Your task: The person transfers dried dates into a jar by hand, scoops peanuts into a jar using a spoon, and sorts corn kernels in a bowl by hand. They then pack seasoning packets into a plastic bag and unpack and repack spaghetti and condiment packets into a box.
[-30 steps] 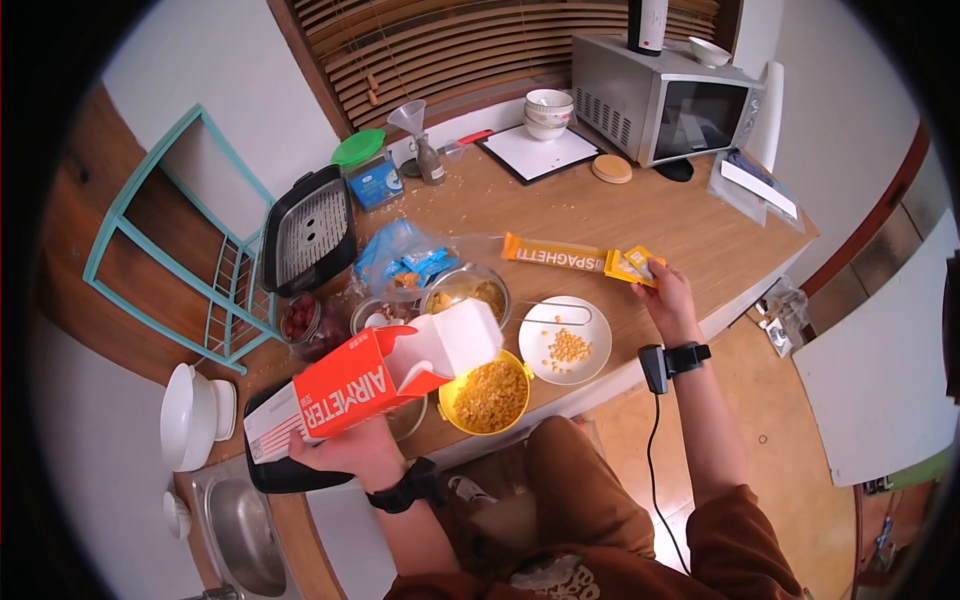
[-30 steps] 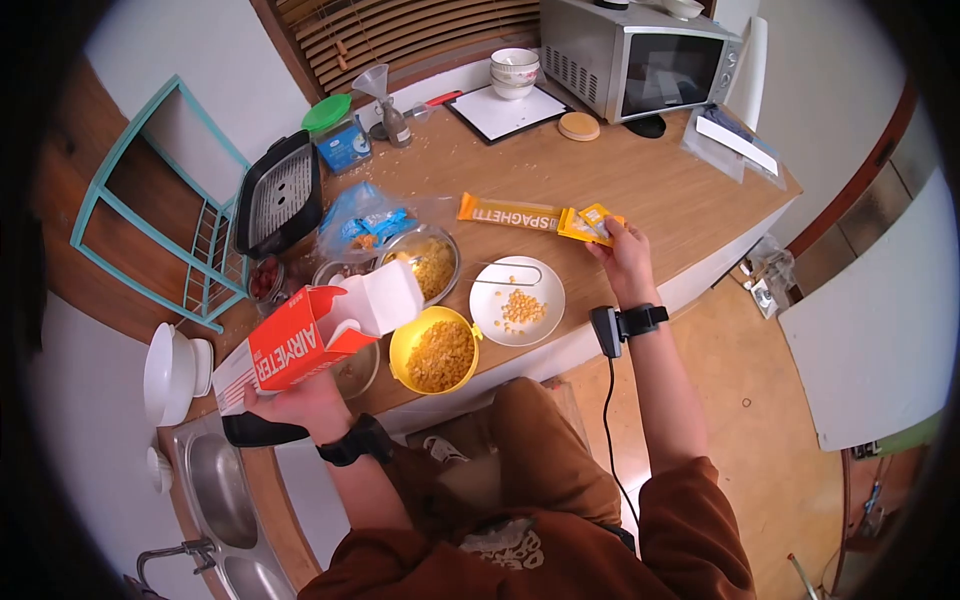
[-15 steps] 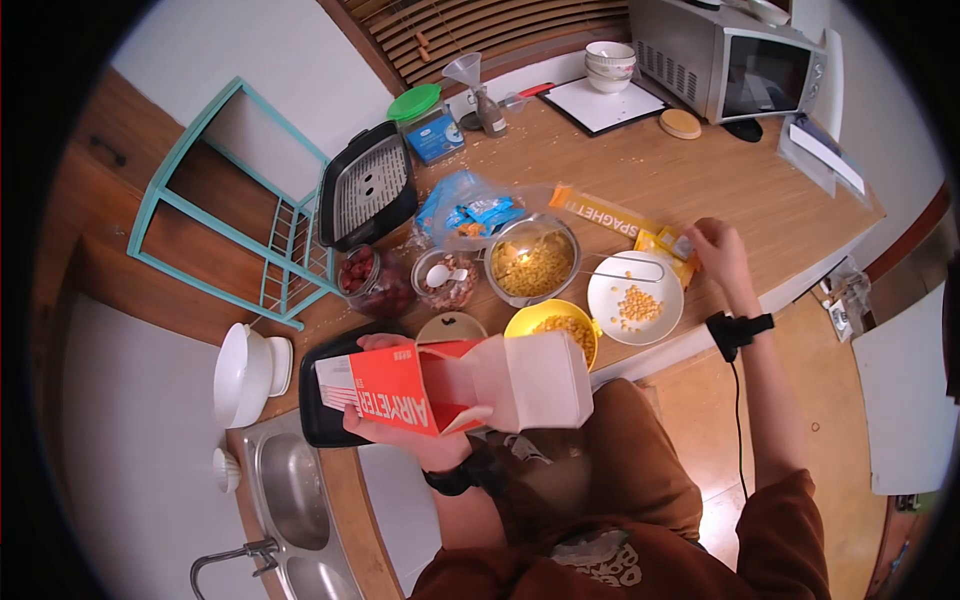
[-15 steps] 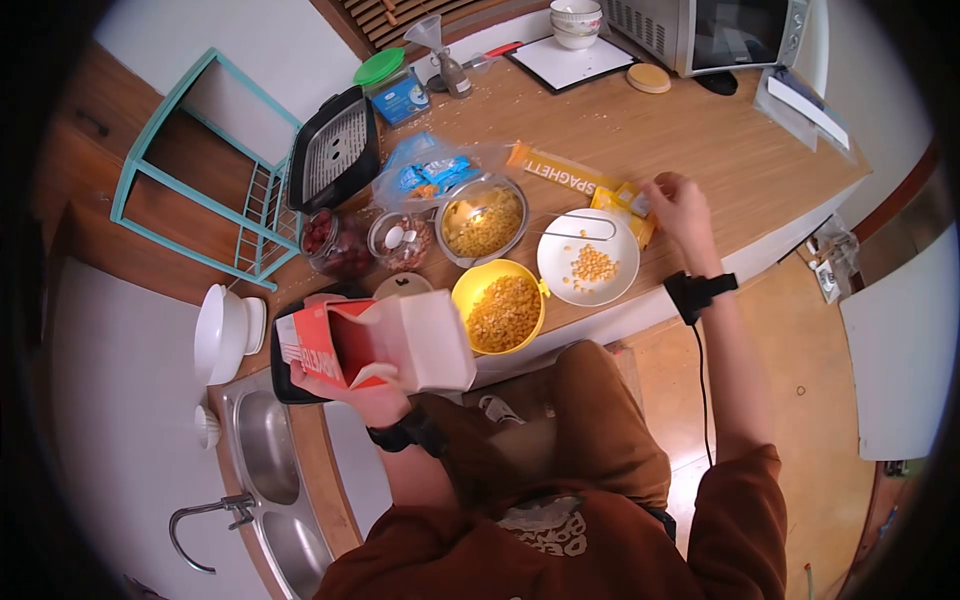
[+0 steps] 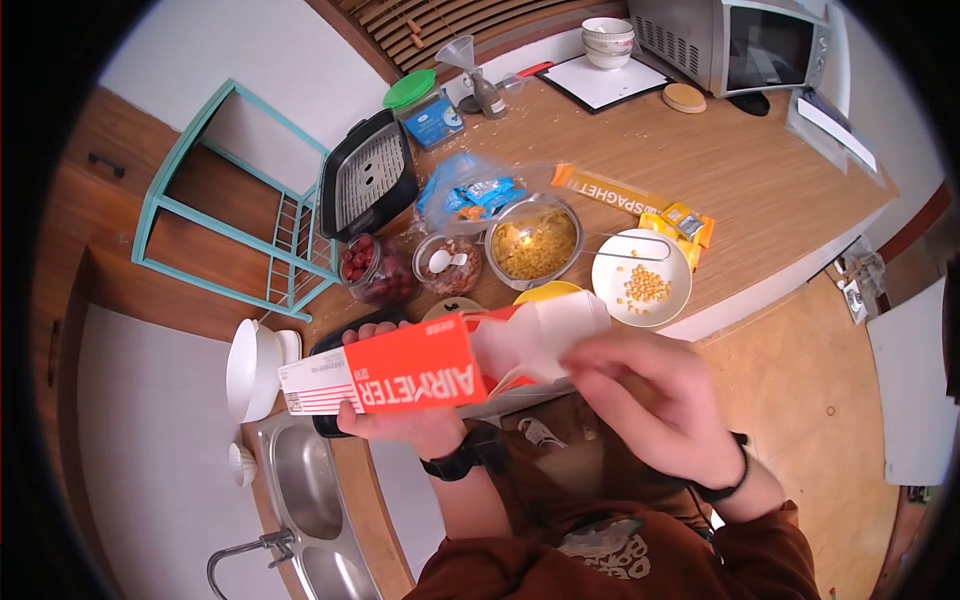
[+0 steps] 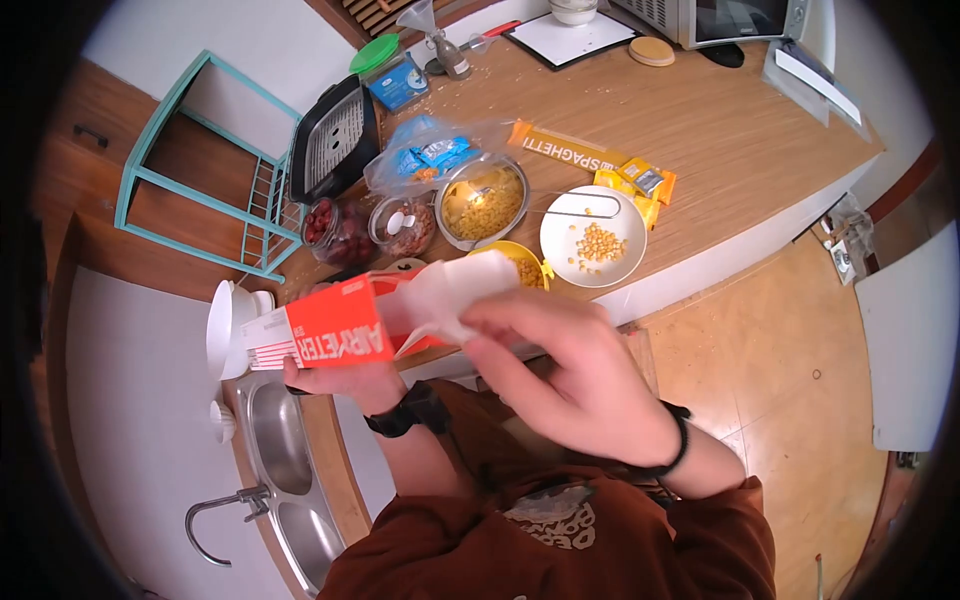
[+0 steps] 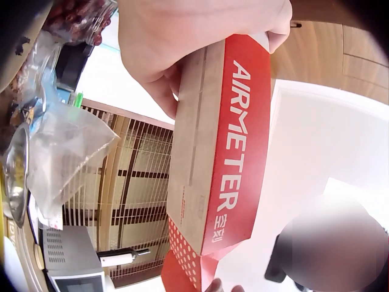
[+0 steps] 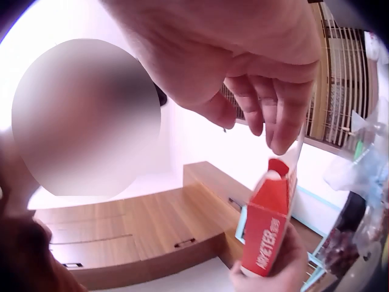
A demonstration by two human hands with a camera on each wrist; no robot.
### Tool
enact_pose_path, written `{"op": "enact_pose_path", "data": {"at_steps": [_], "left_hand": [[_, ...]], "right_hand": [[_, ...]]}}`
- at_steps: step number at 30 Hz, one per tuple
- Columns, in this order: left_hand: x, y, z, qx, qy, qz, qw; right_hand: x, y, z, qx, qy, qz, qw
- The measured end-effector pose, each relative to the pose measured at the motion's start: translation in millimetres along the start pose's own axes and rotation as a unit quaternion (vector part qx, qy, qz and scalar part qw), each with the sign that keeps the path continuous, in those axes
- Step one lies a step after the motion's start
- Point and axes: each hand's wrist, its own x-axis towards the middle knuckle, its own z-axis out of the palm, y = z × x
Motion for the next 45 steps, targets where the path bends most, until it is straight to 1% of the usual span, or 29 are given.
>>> {"op": "enact_pose_path", "data": {"at_steps": [1,3,5,6,7,8,10,11,13,16,17,20,21,22,24,26,28,29,30,32,33,35,36,38,39,41,42,44,45], "left_hand": [[-0.2,-4.5,6.9,0.028,0.062,0.014,0.998],[2.9,-13.0,7.2,0.056,0.160,0.037,0.985],[9.4,-20.3,-0.9,0.060,0.181,0.024,0.981],[14.2,-23.9,-1.4,0.069,0.201,0.008,0.977],[18.8,-27.4,1.7,0.027,0.198,-0.026,0.979],[28.6,-33.8,-1.0,0.036,0.188,-0.023,0.981],[42.2,-51.4,19.8,0.092,0.205,0.019,0.974],[47.0,-56.5,24.4,0.086,0.203,0.017,0.975],[54.8,-64.4,31.5,0.109,0.122,0.054,0.985],[62.4,-73.9,26.7,0.108,0.123,0.005,0.986],[64.3,-79.3,24.3,0.103,0.122,0.000,0.987],[73.7,-100.5,33.4,0.123,0.095,-0.012,0.988],[77.4,-106.1,41.3,0.121,0.104,-0.015,0.987],[80.5,-109.9,50.5,0.119,0.113,-0.018,0.986],[84.8,-119.1,63.3,0.098,0.109,-0.031,0.989],[94.6,-130.3,71.0,0.124,0.094,-0.034,0.987],[106.6,-144.9,72.1,0.106,0.104,-0.056,0.987],[114.1,-154.4,70.0,0.108,0.096,-0.061,0.988],[121.2,-164.3,65.5,0.112,0.086,-0.068,0.988],[131.4,-180.1,56.0,0.108,0.076,-0.083,0.988],[133.9,-186.0,57.8,0.110,0.063,-0.104,0.986],[136.1,-195.7,58.6,0.114,0.044,-0.137,0.983],[138.0,-200.3,57.1,0.115,0.043,-0.139,0.983],[141.9,-209.3,53.2,0.126,0.040,-0.160,0.978],[144.4,-213.3,51.3,0.127,0.040,-0.161,0.978],[150.2,-220.9,47.4,0.180,0.012,-0.150,0.972],[153.2,-225.6,46.2,0.181,0.011,-0.150,0.972],[157.2,-234.4,42.1,0.226,-0.038,-0.133,0.964],[151.7,-232.3,54.4,0.239,-0.048,-0.140,0.960]], "right_hand": [[4.6,17.7,9.3,-0.021,0.025,-0.005,0.999],[14.0,56.2,17.5,0.036,0.063,0.075,0.995],[26.3,97.4,21.9,0.166,0.092,0.151,0.970],[30.7,106.6,24.7,0.161,0.094,0.147,0.971],[35.0,111.6,28.9,0.212,0.114,0.194,0.951],[38.6,113.4,32.4,0.262,0.134,0.240,0.925],[50.5,104.2,30.0,0.260,0.137,0.256,0.921],[55.5,106.0,26.4,0.268,0.158,0.245,0.918],[61.1,95.7,14.1,0.283,0.200,0.242,0.906],[64.4,96.3,-1.5,0.233,0.184,0.206,0.932],[66.6,96.0,-5.2,0.228,0.178,0.226,0.930],[78.1,94.8,-14.2,0.199,0.198,0.214,0.935],[84.4,103.7,-23.8,0.188,0.166,0.207,0.946],[89.7,101.5,-31.6,0.186,0.171,0.206,0.945],[100.9,94.4,-43.9,0.102,0.115,0.158,0.975],[112.4,90.7,-57.0,0.078,0.109,0.132,0.982],[126.9,109.2,-74.1,-0.087,0.084,0.122,0.985],[132.4,119.0,-79.1,-0.062,0.131,0.073,0.987],[135.2,123.6,-85.6,-0.063,0.132,0.073,0.987],[139.9,129.0,-98.9,-0.148,0.127,0.140,0.971],[144.6,132.7,-105.1,-0.149,0.130,0.139,0.970],[151.5,141.3,-115.9,-0.054,0.086,0.223,0.970],[151.9,138.2,-114.9,-0.054,0.088,0.222,0.970],[152.7,133.2,-110.0,0.012,0.153,0.223,0.963],[156.6,145.3,-114.5,0.012,0.153,0.223,0.963],[167.7,180.4,-124.7,0.138,0.121,0.274,0.944],[168.6,178.6,-124.5,0.138,0.122,0.274,0.944],[169.5,176.4,-122.0,0.171,0.128,0.325,0.921],[170.5,178.4,-121.6,0.172,0.128,0.325,0.921]]}}
